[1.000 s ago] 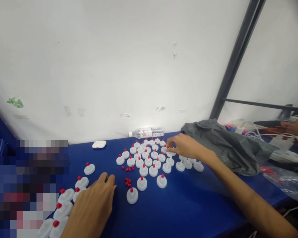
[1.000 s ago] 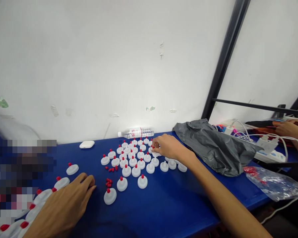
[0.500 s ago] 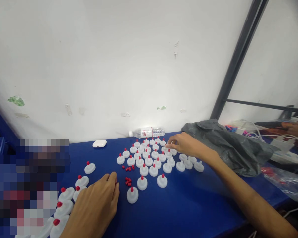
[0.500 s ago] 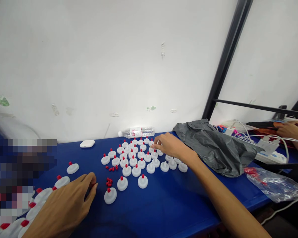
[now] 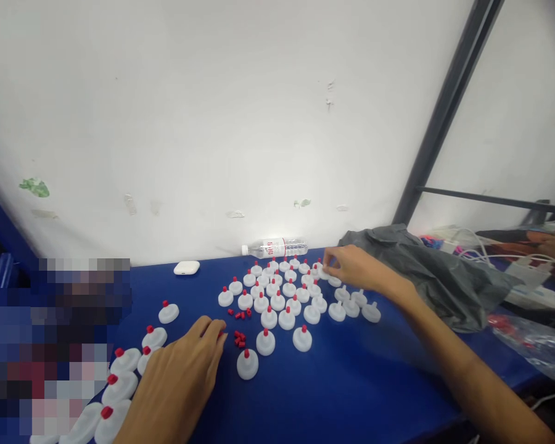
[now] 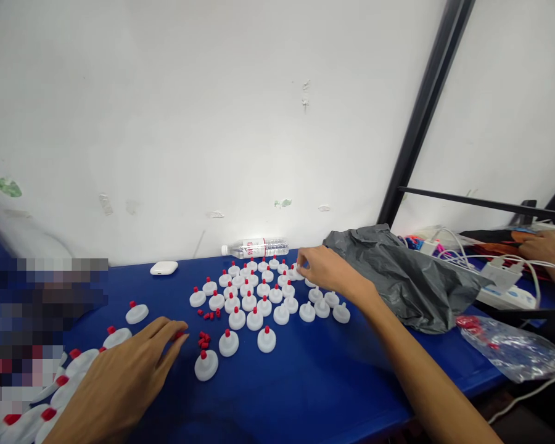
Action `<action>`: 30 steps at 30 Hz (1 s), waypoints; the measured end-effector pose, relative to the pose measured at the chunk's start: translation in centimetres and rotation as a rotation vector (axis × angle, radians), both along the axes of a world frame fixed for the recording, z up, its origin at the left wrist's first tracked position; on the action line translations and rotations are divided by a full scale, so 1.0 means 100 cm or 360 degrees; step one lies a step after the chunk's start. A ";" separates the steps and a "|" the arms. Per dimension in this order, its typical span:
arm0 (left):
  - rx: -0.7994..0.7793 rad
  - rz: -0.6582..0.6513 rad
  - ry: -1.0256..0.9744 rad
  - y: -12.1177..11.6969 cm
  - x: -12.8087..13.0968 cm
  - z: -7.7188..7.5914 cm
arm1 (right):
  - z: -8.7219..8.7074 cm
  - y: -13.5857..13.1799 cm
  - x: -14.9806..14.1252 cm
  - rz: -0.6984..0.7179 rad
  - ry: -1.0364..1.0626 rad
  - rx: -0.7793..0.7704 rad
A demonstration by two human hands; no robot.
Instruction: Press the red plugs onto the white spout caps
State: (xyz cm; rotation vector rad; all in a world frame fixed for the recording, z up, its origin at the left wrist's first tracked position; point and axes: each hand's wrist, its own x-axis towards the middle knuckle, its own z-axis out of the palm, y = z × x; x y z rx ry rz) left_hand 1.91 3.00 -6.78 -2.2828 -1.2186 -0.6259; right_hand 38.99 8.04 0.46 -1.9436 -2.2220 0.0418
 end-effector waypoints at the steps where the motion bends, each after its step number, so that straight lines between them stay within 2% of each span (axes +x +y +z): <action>1: -0.0008 -0.0007 0.0023 0.001 -0.001 -0.001 | 0.002 -0.002 -0.002 0.0028 0.0053 0.0071; 5: -0.0091 0.0031 0.0073 -0.001 -0.003 -0.001 | 0.004 -0.010 -0.018 0.0245 0.0214 0.0330; 8: -0.0319 0.0135 0.0117 -0.005 -0.004 0.000 | -0.004 -0.012 -0.035 0.0499 0.0276 0.0484; 10: -0.0390 0.0129 0.0057 -0.006 -0.004 0.001 | -0.011 -0.013 -0.047 0.0683 0.0302 0.0560; 13: -0.0289 0.0015 -0.0228 -0.006 -0.001 0.004 | -0.022 -0.018 -0.064 0.0926 0.0328 0.0663; 18: -0.0095 -0.0332 -0.0585 -0.008 0.008 0.013 | -0.033 -0.035 -0.089 0.1170 0.0400 0.0799; 21: -0.0142 -0.0480 -0.0744 -0.011 0.013 0.017 | -0.035 -0.045 -0.101 0.1307 0.0417 0.0857; 25: -0.0203 -0.0588 -0.0828 -0.015 0.018 0.021 | -0.034 -0.051 -0.109 0.1386 0.0351 0.0853; 30: -0.0228 -0.0683 -0.0746 -0.018 0.020 0.021 | -0.034 -0.055 -0.114 0.1435 0.0405 0.0882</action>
